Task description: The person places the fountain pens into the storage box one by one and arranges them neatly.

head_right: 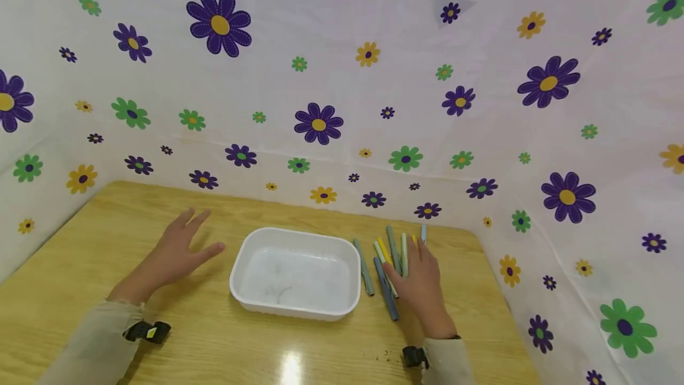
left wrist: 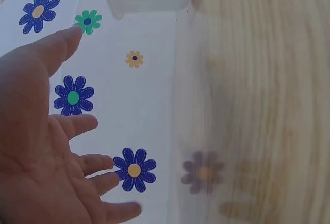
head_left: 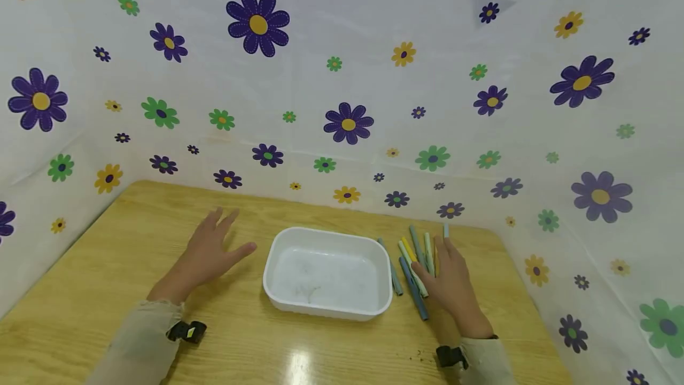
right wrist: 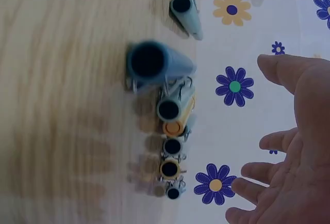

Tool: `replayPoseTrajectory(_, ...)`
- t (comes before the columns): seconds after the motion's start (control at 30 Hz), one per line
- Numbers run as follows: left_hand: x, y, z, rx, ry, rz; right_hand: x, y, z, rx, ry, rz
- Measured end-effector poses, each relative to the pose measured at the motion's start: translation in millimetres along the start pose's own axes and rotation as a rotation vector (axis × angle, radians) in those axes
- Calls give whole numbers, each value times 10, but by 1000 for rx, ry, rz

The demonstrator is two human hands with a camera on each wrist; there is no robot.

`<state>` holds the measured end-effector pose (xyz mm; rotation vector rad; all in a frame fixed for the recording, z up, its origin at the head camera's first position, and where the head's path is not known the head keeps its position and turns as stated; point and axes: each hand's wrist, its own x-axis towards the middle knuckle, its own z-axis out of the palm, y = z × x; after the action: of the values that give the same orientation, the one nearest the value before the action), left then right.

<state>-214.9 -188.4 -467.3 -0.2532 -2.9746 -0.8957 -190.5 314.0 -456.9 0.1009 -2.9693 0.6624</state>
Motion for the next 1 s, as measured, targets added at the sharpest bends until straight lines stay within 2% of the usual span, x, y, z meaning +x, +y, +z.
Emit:
replayPoseTrajectory(0.17,19,55,44,-198,-54,-18,38,141,-103,85,-55,38)
replayPoseTrajectory(0.37,35,150,94,-559,-216,-127,105,383,-230,160,-81,160)
replayPoseTrajectory(0.6,-20,172,166,-886,-450,-89,174,668,-378,203,-116,230)
replayPoseTrajectory(0.73,-36,187,236,-1012,-537,-77,221,753,-414,258,-148,255)
replayPoseTrajectory(1.0,-65,253,300,-1119,-541,-92,303,766,-323,249,-128,245)
